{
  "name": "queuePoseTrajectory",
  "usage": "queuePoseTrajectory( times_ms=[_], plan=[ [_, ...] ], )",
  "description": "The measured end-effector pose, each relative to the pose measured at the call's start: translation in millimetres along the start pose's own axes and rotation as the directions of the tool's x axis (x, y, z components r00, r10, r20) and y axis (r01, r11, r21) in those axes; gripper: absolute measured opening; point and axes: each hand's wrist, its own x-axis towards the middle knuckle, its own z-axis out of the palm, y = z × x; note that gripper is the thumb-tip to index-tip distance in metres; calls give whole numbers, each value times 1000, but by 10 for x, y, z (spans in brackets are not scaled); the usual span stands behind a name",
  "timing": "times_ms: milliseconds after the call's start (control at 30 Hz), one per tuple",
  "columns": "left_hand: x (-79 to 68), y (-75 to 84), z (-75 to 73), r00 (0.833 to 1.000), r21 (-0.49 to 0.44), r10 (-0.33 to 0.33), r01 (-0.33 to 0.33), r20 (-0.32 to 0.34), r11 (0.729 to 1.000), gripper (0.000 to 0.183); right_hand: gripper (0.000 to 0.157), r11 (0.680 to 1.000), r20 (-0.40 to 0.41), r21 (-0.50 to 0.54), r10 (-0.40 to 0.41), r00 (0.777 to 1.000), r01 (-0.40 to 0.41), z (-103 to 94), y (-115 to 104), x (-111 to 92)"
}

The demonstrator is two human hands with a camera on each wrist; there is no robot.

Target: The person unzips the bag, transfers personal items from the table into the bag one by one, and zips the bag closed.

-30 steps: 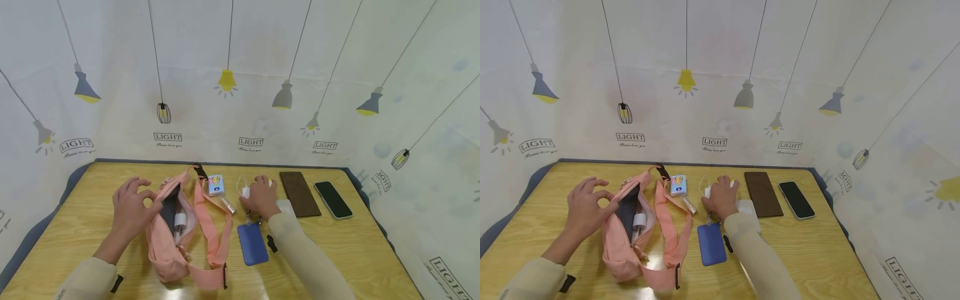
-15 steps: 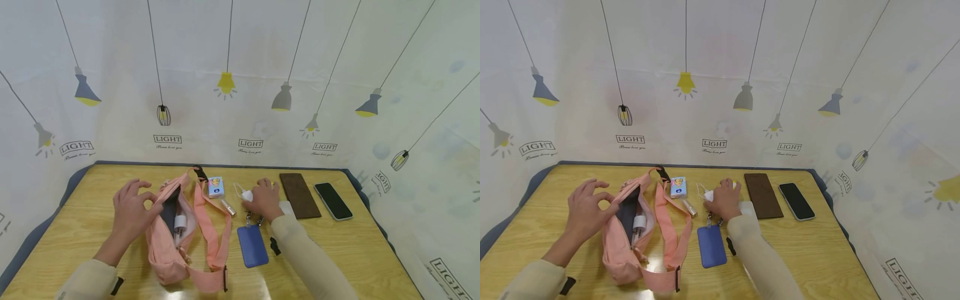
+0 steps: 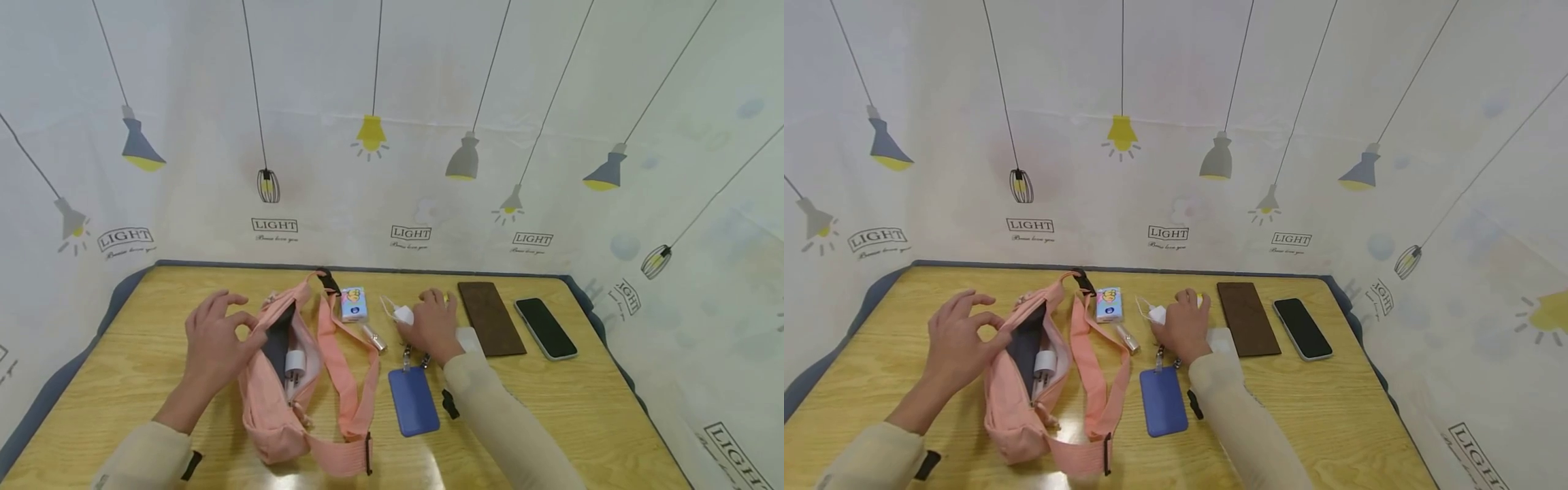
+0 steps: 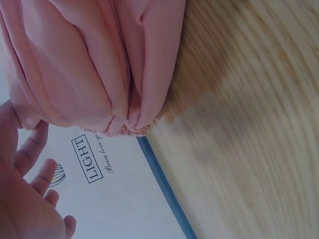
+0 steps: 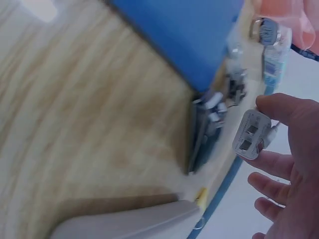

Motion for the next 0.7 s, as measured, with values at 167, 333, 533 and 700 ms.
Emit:
queuePoseTrajectory(
  times_ms=[167, 333, 533, 700],
  plan=[
    [11, 7, -11, 1000, -4, 5, -5, -4, 1000, 13, 46, 999, -43, 15, -29, 999, 30, -102, -67, 9],
    [13, 6, -12, 1000, -9, 14, -14, -12, 1000, 13, 47, 997, -28, 26, -69, 997, 70, -271, -206, -21],
    [9, 7, -5, 1000, -10, 7, -7, -5, 1000, 14, 45, 984, -71, 35, -171, 983, 173, -421, -441, -101],
    [6, 8, -6, 1000, -9, 1, -1, 0, 1000, 14, 46, 967, -99, 27, -248, 964, 252, -510, -692, -170]
  ],
)
